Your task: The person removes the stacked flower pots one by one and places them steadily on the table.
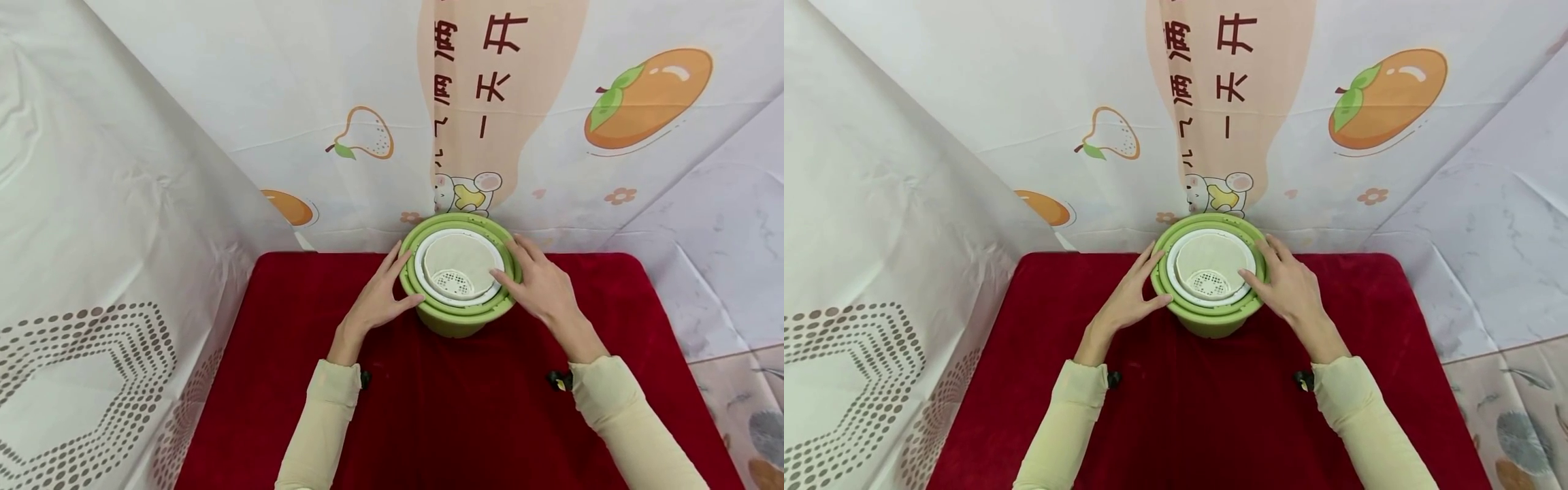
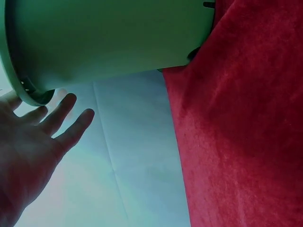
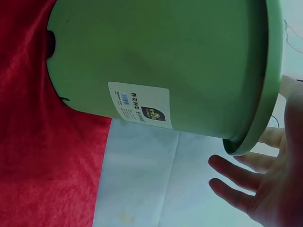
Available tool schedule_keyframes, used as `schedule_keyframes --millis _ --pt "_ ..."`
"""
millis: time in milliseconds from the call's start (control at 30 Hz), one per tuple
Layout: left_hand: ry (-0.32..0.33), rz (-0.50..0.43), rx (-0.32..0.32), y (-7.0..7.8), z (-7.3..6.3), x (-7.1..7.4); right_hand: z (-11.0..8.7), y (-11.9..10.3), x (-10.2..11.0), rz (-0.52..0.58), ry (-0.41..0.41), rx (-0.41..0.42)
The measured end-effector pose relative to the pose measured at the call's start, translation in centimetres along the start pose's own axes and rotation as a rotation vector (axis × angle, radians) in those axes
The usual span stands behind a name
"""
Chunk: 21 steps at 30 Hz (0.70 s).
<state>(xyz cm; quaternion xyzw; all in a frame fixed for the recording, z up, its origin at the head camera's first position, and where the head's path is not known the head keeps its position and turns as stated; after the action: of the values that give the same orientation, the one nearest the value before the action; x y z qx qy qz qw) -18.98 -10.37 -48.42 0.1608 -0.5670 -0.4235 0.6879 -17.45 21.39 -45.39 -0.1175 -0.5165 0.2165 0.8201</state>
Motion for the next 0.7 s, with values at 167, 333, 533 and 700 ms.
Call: schedule_keyframes --millis 167,333,533,700 --pt "0.004 -0.004 -0.005 0.0 0.2 -0.2 0.3 -0.2 -0.3 0.002 0.001 0.000" --pt "0.007 -0.003 -0.006 0.1 0.5 -0.3 0.4 -0.2 -0.3 -0.007 -0.035 -0.020" --pt "0.003 0.003 -0.004 0.2 0.8 -0.4 0.6 -0.2 -0.4 -0.010 -0.089 -0.044" --pt "0.003 0.000 -0.003 0.3 1.1 -0.5 0.9 -0.4 -0.6 0.007 -0.113 -0.069"
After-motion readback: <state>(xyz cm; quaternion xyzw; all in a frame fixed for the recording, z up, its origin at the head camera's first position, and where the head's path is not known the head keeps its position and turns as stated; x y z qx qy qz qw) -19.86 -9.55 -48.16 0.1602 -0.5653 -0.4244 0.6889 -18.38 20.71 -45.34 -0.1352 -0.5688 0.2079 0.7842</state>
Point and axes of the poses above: each hand's wrist, its own z-axis towards the middle knuckle, its own x-axis out of the back of the hand, y = z × x, the point moved 2 cm from there along z, towards the middle knuckle, and after that the axes turned 15 degrees about y, right-handed, at the moved point
